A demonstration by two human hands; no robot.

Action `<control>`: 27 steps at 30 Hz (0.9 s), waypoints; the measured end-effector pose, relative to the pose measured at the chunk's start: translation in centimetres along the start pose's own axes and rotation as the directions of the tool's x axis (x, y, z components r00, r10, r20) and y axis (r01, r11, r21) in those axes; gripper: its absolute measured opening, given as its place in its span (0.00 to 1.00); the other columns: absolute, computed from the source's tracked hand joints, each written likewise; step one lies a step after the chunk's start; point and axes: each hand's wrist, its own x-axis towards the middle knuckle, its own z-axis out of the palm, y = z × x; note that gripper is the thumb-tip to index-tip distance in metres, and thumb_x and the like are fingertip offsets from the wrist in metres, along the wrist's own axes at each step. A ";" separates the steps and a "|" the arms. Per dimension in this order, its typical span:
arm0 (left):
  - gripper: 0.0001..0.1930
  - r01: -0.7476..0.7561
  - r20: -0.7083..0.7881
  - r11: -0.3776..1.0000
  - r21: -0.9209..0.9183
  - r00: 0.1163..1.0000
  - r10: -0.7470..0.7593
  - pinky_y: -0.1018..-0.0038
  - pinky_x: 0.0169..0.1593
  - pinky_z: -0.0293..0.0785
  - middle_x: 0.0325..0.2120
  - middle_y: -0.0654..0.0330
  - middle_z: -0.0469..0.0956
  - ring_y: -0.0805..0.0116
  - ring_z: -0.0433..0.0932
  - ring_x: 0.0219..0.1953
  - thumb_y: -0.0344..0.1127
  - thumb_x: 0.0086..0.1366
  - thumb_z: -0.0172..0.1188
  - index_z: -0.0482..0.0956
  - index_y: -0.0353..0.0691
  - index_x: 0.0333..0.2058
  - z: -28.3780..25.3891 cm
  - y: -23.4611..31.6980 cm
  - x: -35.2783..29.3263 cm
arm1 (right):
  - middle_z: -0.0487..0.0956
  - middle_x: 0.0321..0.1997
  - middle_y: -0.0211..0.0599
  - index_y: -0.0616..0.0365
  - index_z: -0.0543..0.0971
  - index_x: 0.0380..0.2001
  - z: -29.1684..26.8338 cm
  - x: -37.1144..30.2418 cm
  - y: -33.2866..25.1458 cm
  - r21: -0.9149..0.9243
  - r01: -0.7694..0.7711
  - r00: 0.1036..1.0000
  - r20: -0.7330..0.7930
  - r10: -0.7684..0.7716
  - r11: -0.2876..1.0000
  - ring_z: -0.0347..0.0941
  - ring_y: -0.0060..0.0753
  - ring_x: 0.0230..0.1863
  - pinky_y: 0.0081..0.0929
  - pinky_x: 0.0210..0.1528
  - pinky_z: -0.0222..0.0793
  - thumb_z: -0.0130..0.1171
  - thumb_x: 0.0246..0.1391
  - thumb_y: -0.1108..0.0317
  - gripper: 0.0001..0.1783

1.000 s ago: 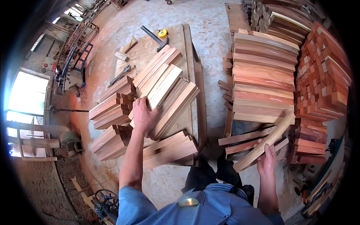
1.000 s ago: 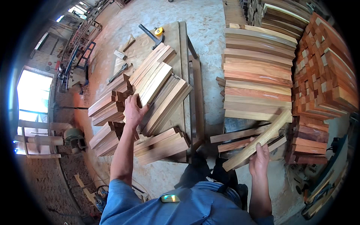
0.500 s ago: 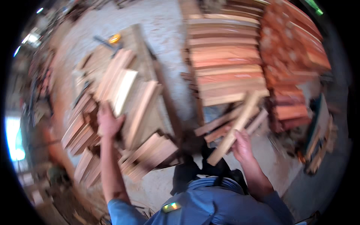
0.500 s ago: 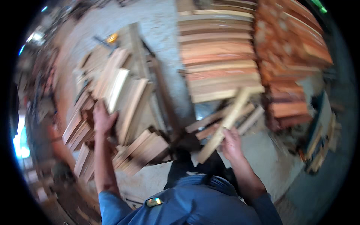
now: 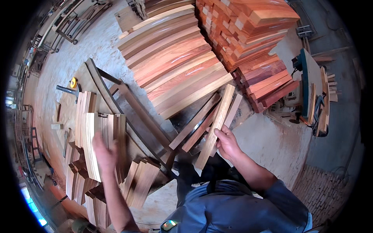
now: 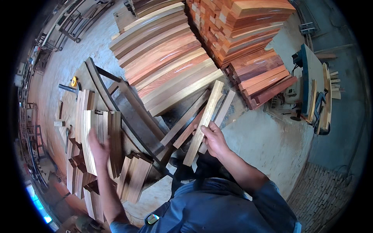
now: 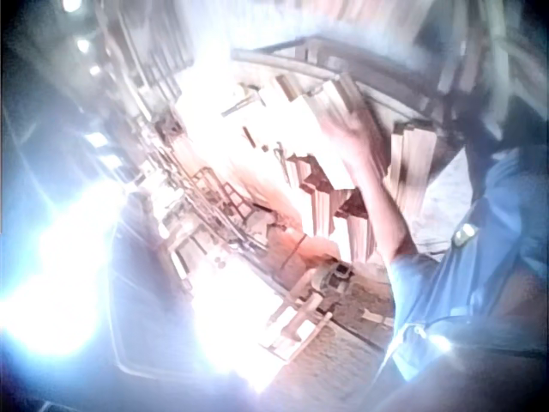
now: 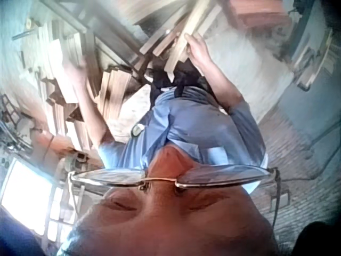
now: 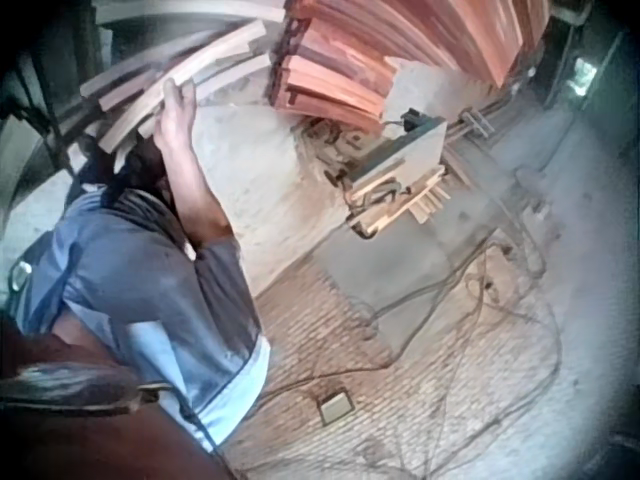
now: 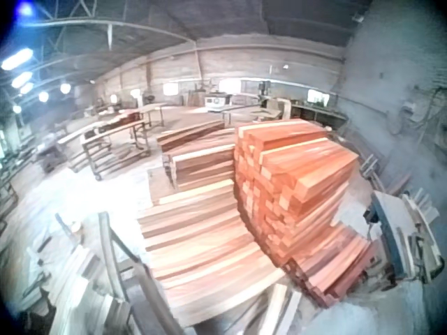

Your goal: The person repeatedly picks up wooden planks from a pile on a workbench and stacks them onto a separate pile. The person handles the wood by hand, moving pieces one by one or in small groups, and places them in a neat stack.

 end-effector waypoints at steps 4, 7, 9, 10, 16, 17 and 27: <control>0.34 -0.294 0.137 0.944 -0.153 0.939 0.314 0.57 0.59 0.67 0.51 0.50 0.73 0.49 0.71 0.54 0.30 0.48 0.70 0.69 0.38 0.56 5.2 15.0 3.3 | 0.80 0.47 0.37 0.58 0.69 0.53 -1.0 0.8 -0.1 0.028 0.020 0.999 -0.036 -0.019 0.999 0.78 0.31 0.44 0.30 0.47 0.74 0.50 0.67 0.67 0.14; 0.34 -0.407 0.152 0.903 -0.139 0.892 0.426 0.59 0.64 0.62 0.56 0.52 0.70 0.52 0.66 0.61 0.36 0.50 0.70 0.70 0.36 0.57 9.0 21.0 4.9 | 0.79 0.48 0.36 0.58 0.69 0.53 -1.3 0.9 -0.5 0.033 0.024 0.999 -0.034 -0.023 0.999 0.78 0.32 0.44 0.32 0.48 0.75 0.50 0.67 0.67 0.14; 0.32 -0.441 0.118 0.892 -0.103 0.885 0.451 0.58 0.64 0.62 0.56 0.52 0.69 0.51 0.66 0.61 0.36 0.54 0.65 0.69 0.36 0.58 10.8 22.8 5.8 | 0.78 0.48 0.36 0.57 0.69 0.54 -2.0 0.7 -0.7 0.045 0.027 0.999 -0.018 -0.026 0.999 0.77 0.33 0.45 0.33 0.48 0.75 0.50 0.67 0.66 0.15; 0.30 -0.461 0.079 0.886 -0.046 0.883 0.463 0.58 0.63 0.63 0.56 0.52 0.70 0.51 0.67 0.61 0.35 0.56 0.63 0.70 0.36 0.58 11.8 22.9 5.7 | 0.78 0.49 0.36 0.57 0.69 0.54 -2.3 0.6 -0.8 0.044 0.024 0.999 -0.021 -0.024 0.999 0.77 0.33 0.45 0.34 0.49 0.75 0.50 0.67 0.66 0.15; 0.21 -0.472 0.026 0.879 0.070 0.882 0.471 0.61 0.55 0.67 0.49 0.57 0.72 0.57 0.71 0.53 0.31 0.61 0.54 0.75 0.38 0.54 13.5 23.5 4.7 | 0.78 0.50 0.37 0.56 0.68 0.56 -3.7 0.5 -0.9 0.067 0.002 0.998 -0.065 0.003 0.998 0.77 0.35 0.47 0.36 0.50 0.74 0.51 0.67 0.65 0.17; 0.20 -0.461 0.017 0.886 0.048 0.887 0.461 0.61 0.55 0.67 0.48 0.57 0.73 0.58 0.71 0.52 0.31 0.60 0.55 0.75 0.39 0.53 13.5 23.6 4.6 | 0.78 0.50 0.38 0.56 0.68 0.56 -3.9 0.7 -0.9 0.063 -0.001 0.998 -0.067 0.005 0.998 0.77 0.35 0.47 0.36 0.50 0.74 0.51 0.67 0.65 0.17; 0.18 0.153 0.375 0.841 -0.519 0.925 0.063 0.69 0.40 0.74 0.32 0.57 0.78 0.62 0.77 0.33 0.23 0.56 0.65 0.75 0.35 0.46 7.8 25.3 3.0 | 0.79 0.49 0.38 0.55 0.69 0.54 -2.7 2.8 -1.6 0.188 0.060 0.998 0.010 -0.063 0.980 0.78 0.36 0.47 0.36 0.51 0.74 0.51 0.67 0.65 0.15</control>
